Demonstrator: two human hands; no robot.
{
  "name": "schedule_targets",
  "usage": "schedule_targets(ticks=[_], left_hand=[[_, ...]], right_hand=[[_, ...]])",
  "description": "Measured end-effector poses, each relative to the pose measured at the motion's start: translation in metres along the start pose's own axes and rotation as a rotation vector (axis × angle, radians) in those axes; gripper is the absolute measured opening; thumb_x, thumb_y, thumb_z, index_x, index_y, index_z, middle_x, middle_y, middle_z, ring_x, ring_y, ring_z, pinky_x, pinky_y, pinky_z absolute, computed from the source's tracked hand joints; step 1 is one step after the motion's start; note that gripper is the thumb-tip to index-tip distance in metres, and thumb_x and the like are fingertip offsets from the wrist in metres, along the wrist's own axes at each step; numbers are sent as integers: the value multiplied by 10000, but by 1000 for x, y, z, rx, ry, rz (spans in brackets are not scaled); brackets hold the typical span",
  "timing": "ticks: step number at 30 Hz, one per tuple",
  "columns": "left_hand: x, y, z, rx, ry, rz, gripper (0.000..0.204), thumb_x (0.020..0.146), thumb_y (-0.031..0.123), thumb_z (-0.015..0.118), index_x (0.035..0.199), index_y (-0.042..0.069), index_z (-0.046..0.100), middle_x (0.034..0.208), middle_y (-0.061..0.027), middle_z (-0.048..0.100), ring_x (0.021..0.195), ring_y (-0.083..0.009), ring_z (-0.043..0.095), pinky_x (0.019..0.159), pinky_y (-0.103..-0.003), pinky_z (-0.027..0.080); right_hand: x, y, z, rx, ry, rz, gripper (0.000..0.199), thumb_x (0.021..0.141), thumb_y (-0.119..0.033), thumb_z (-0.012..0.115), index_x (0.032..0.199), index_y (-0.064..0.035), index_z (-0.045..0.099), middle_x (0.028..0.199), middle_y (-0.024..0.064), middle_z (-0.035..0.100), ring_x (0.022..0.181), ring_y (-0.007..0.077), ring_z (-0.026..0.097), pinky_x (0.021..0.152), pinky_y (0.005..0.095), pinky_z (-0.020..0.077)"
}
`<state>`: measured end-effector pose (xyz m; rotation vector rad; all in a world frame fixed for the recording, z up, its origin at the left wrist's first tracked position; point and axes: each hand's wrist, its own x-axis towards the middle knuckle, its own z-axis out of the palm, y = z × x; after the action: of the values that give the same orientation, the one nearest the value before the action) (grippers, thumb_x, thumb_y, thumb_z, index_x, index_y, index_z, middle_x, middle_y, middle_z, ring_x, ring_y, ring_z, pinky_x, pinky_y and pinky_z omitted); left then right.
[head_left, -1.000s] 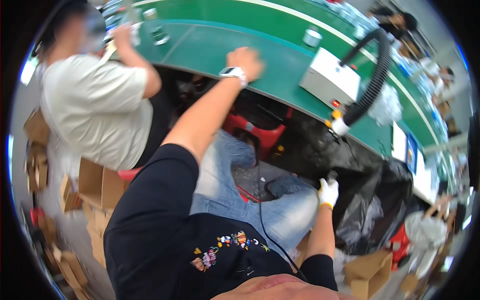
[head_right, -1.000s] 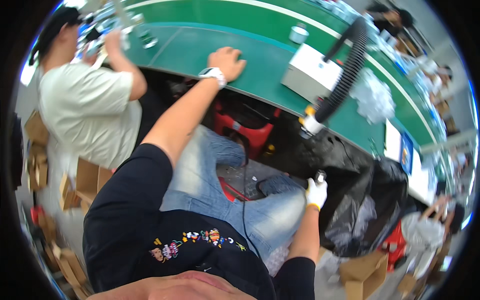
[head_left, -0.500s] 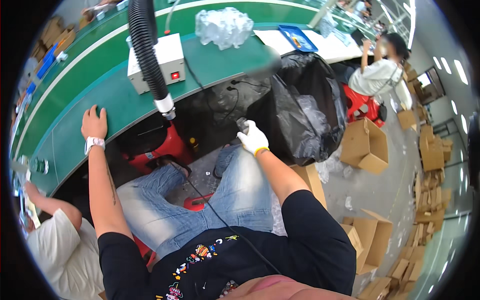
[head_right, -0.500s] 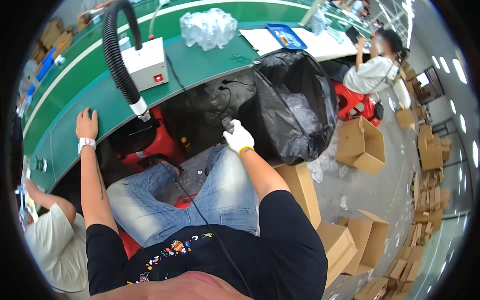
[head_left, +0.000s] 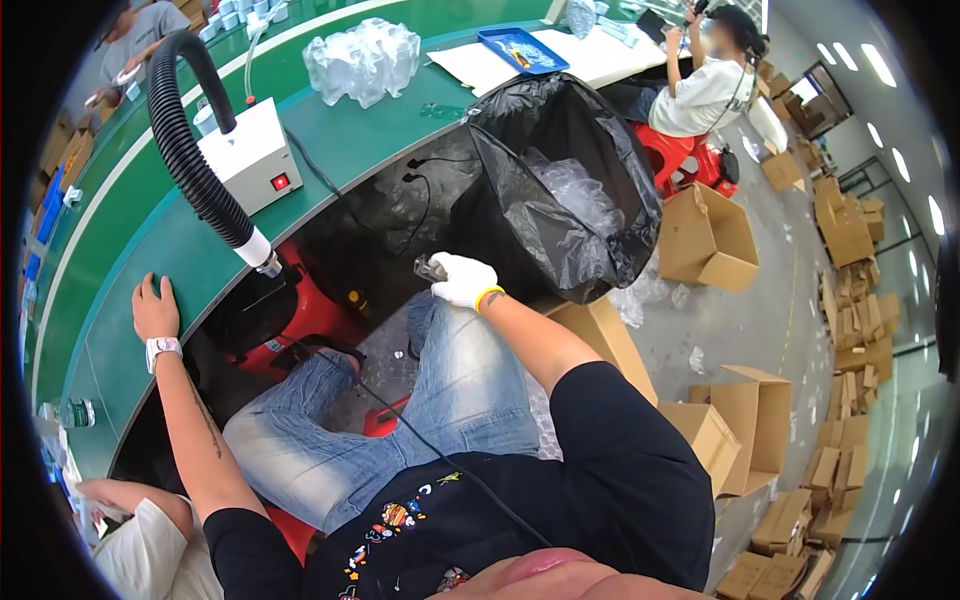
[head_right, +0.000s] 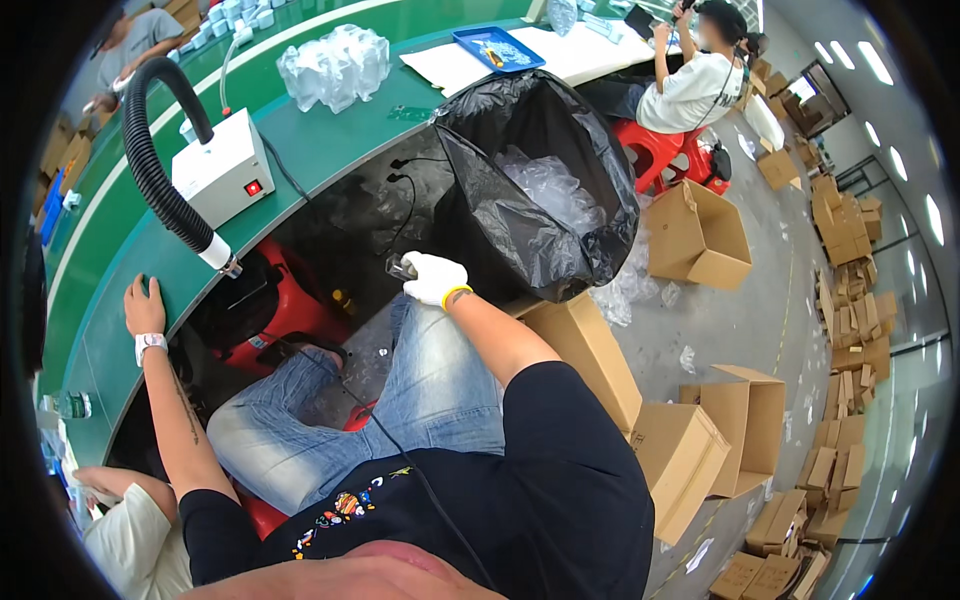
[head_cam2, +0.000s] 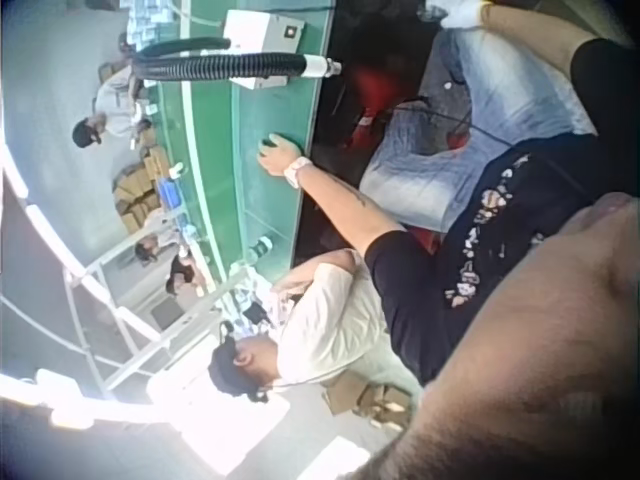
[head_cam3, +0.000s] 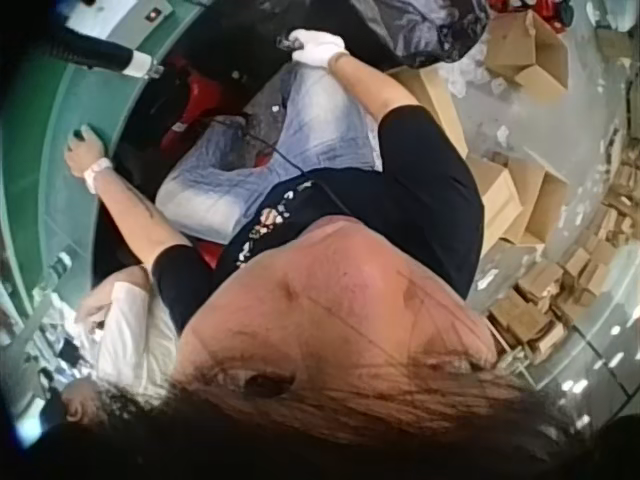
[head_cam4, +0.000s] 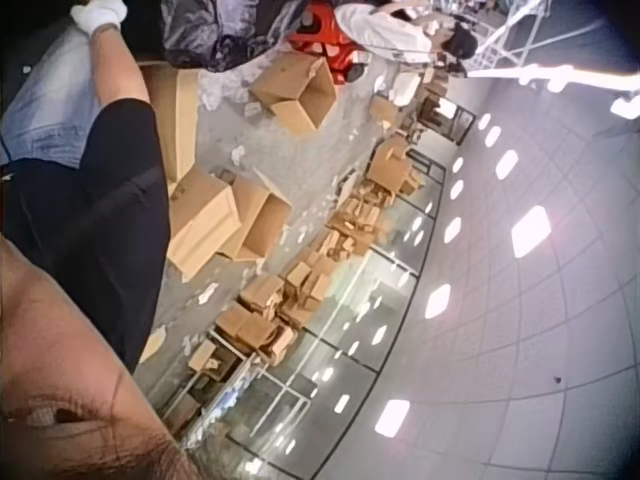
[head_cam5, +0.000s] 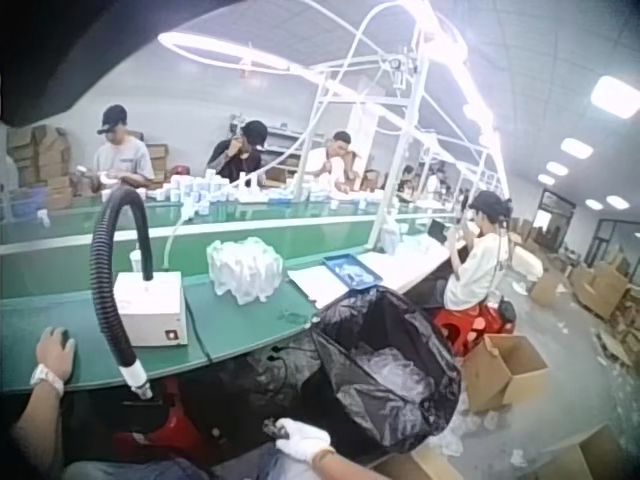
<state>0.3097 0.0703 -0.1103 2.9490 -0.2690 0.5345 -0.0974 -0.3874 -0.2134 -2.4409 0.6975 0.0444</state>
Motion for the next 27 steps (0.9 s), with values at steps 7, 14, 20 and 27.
schedule_targets(ticks=[7,14,20,27], left_hand=[[6,4,8,-1,-23,14,534,1038,501,523,1457,178,596,1529,-145,539,1389,-335,532,1123,-485,451],[8,-4,11,10,-20,29,536,1047,502,513,1464,173,590,1523,-148,544,1386,-340,531,1129,-472,446],[10,-16,14,11,-13,39,535,1049,504,515,1460,171,592,1508,-158,554,1371,-350,539,1125,-473,446],[13,-15,18,4,35,77,527,1048,501,520,1446,166,601,1487,-179,566,1347,-370,555,1116,-475,451]], right_hand=[[10,5,-1,-98,-147,-40,480,784,-320,712,1247,-201,667,1127,78,756,1076,297,717,895,433,560],[10,-15,-10,-235,-153,80,437,781,-323,719,1201,-203,705,1143,85,760,1089,304,719,898,442,563],[12,-10,-12,-141,-122,192,427,772,-332,719,1177,-199,714,1127,99,764,1078,317,725,893,451,566],[13,9,-5,-2,-8,200,423,772,-335,703,1169,-188,712,1114,120,766,1070,330,727,905,450,566]])
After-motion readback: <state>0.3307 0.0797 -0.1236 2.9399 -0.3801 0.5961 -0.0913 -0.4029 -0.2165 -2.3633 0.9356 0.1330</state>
